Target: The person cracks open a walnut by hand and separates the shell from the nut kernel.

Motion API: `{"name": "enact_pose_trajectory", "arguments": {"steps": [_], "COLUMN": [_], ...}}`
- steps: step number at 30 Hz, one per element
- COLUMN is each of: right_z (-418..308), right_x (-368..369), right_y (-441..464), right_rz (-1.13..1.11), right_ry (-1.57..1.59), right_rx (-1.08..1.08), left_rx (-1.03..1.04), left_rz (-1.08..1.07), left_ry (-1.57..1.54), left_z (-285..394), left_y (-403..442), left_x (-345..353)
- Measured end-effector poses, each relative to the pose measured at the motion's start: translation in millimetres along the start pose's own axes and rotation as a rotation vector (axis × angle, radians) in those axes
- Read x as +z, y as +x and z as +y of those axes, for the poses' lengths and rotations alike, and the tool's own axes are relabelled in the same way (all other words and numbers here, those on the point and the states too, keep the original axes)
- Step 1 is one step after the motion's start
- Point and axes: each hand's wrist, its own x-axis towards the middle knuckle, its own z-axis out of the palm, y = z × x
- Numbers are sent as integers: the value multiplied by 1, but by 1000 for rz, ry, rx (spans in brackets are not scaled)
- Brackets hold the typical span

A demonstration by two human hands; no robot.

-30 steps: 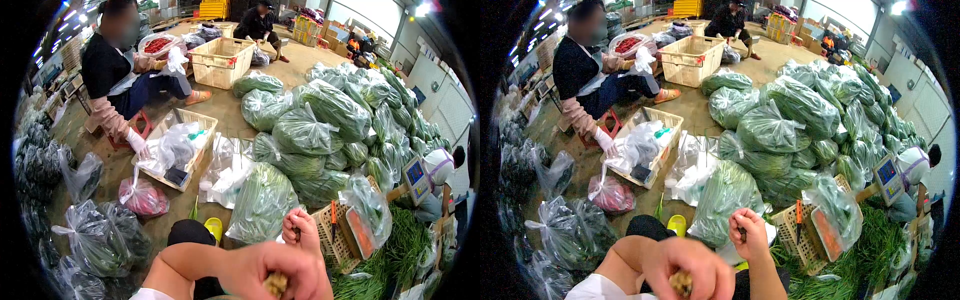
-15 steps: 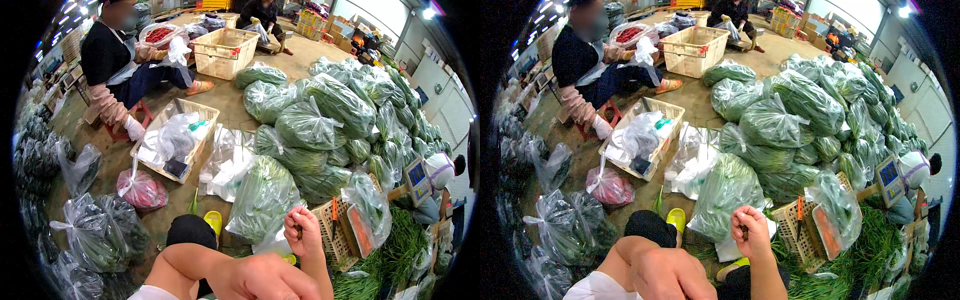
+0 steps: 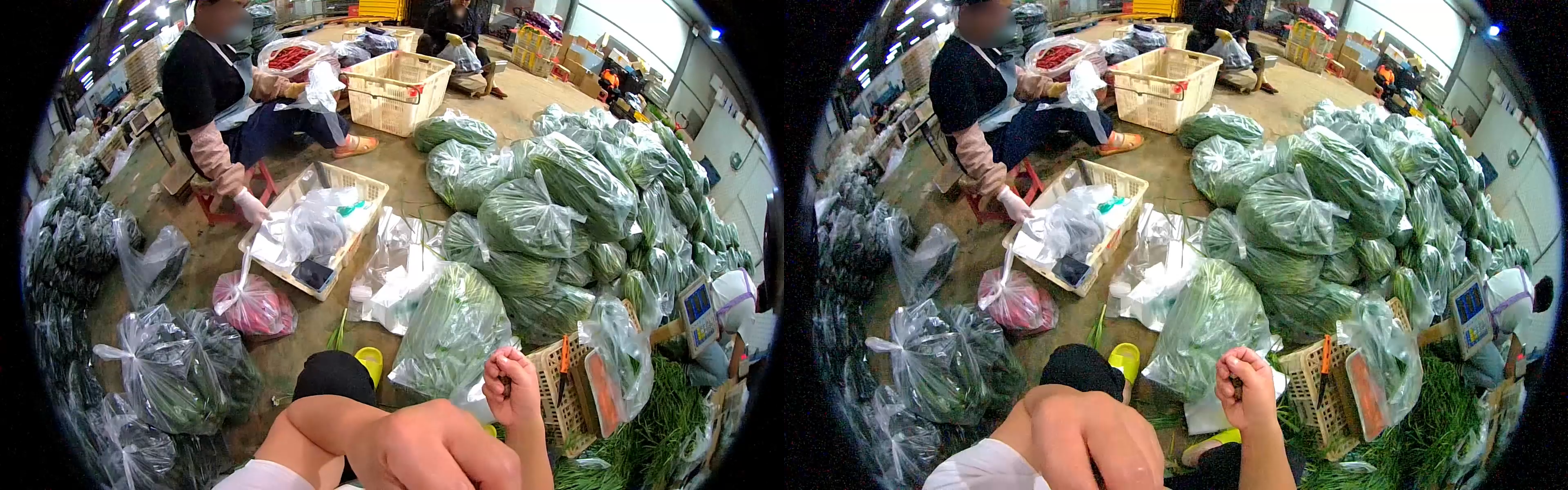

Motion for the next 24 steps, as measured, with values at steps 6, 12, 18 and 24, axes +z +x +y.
{"name": "enact_pose_trajectory", "arguments": {"steps": [6, 12, 18, 24], "right_z": [2, 1, 3, 2], "right_x": [-1, -3, -4, -1], "right_y": [1, 0, -1, -2], "right_rz": [-17, -37, -30, -21], "right_ry": [23, 8, 5, 9], "right_rx": [-1, -11, -6, -9], "left_rx": [14, -92, -121, 90], "left_rz": [-85, -138, -72, -14], "left_ry": [-10, 29, 62, -8], "left_z": [3, 13, 17, 4], "left_y": [2, 5, 7, 10], "left_x": [-5, -8, 1, 7]}}
